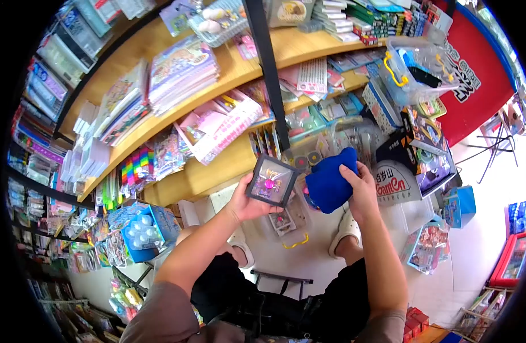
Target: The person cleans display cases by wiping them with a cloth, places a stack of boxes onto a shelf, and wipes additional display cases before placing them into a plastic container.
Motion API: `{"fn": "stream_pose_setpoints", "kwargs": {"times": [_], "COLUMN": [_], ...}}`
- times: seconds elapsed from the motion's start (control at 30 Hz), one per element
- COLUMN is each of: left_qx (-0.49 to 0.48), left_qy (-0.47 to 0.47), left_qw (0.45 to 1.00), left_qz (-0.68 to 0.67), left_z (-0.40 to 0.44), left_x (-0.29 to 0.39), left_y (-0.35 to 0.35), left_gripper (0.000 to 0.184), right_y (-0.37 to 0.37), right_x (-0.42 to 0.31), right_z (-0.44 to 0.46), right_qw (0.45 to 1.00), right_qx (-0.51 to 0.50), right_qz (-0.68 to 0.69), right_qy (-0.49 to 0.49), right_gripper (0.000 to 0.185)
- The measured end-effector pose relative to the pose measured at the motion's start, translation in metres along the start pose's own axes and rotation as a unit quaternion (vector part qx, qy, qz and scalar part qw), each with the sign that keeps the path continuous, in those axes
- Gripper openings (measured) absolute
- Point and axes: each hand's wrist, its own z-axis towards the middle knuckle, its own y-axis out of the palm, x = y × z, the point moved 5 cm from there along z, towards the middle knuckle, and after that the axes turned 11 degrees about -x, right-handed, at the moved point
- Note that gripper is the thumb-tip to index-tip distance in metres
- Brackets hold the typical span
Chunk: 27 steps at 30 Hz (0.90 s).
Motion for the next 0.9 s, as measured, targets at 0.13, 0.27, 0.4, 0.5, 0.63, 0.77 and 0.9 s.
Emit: {"fn": "stream_pose_setpoints", "kwargs": {"times": [0.13,0.27,0.4,0.5,0.63,0.77,0.9], "left_qx": [-0.028,-0.017,0.116,0.045,0.054,0.047,0.057], "left_qy": [0.037,0.061,0.007,-0.018,-0.040,0.017,0.062], "left_qw": [0.999,0.998,0.982,0.988,0.987,0.968,0.973], "left_qz": [-0.029,-0.026,0.149,0.144,0.145,0.248,0.214], "left_z": [-0.014,-0.010,0.000,0.001,-0.001,-0.015,-0.022], "left_x": [0.006,0.002,-0.019,-0.026,-0.017,-0.001,0.015], "left_y": [0.019,0.011,-0.012,-0.021,-0.023,-0.036,-0.016], "left_gripper": [0.079,0.076,0.082,0.089,0.095,0.082,0.087], "right_y": [0.022,0.063,0.113,0.118,0.119,0.097,0.102], "right_x": [0.002,-0.006,0.010,0.037,0.049,0.062,0.070], "right_z": [0.008,0.003,-0.009,0.012,0.030,0.053,0.051], "right_qw": [0.998,0.970,0.783,0.830,0.889,0.878,0.866], "right_qx": [-0.030,-0.125,-0.183,-0.159,-0.061,0.060,0.066], "right_qz": [-0.027,-0.086,-0.464,-0.443,-0.400,-0.445,-0.484], "right_qy": [-0.050,-0.188,-0.371,-0.299,-0.212,-0.164,-0.107], "right_gripper": [0.050,0.046,0.048,0.037,0.034,0.031,0.032]}}
